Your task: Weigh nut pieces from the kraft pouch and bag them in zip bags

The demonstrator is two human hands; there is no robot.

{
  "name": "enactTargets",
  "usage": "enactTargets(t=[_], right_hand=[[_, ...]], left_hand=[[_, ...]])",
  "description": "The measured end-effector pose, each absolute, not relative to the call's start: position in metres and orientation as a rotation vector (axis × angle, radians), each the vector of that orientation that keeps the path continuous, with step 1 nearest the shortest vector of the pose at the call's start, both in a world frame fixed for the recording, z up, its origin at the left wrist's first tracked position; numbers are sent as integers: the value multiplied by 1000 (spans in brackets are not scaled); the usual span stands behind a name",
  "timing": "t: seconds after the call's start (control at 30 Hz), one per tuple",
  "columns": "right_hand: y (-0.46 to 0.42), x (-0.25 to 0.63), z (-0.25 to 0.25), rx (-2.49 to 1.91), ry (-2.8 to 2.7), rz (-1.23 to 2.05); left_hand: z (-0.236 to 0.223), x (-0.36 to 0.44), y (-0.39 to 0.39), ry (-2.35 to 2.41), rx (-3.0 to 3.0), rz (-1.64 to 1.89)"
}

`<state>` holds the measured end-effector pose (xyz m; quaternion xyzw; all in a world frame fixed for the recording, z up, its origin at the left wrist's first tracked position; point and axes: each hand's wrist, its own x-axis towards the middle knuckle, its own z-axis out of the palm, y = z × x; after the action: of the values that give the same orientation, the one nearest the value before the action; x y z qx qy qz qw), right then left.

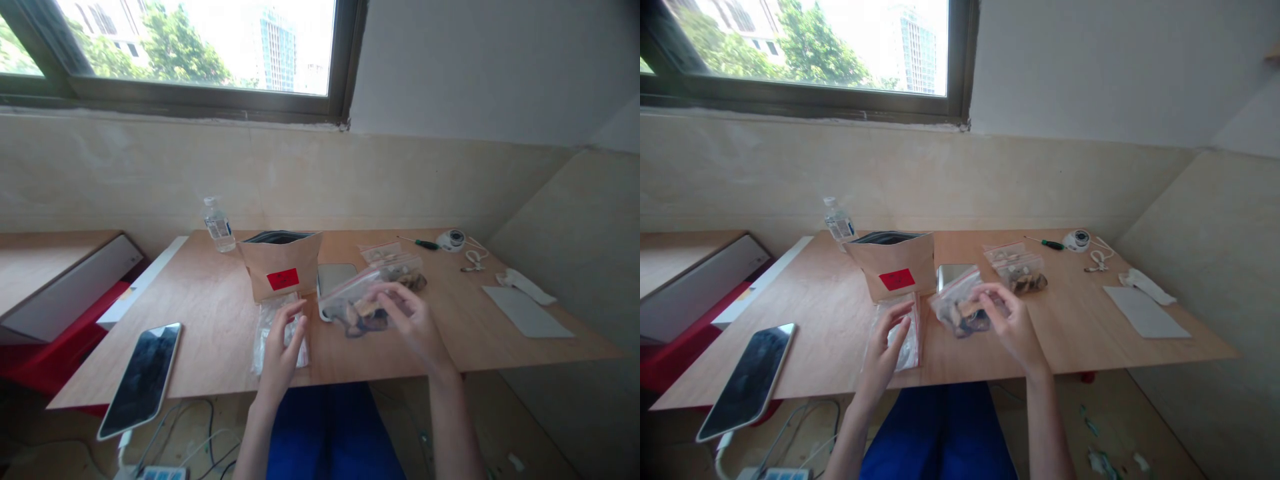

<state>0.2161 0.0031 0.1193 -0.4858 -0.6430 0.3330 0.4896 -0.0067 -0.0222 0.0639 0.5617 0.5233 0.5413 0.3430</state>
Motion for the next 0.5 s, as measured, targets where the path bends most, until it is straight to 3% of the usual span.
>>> enactTargets(t=[0.1, 0.2, 0.27, 0.43, 0.5], right_hand=[[1, 203, 125, -1015, -1805, 1171], [5, 190, 117, -947, -1873, 1257], [9, 180, 108, -979, -1854, 1195], [6, 153, 91, -1190, -1660, 610], [-2, 144, 89, -1151, -1729, 681]], left_hand=[[78, -6, -30, 1244, 1384, 1297], [74, -8, -34, 1167, 1370, 1132], [68, -7, -36, 1164, 1321, 1131], [63, 3, -36, 1194, 1035, 1253], [66, 6, -36, 1211, 974, 1342]])
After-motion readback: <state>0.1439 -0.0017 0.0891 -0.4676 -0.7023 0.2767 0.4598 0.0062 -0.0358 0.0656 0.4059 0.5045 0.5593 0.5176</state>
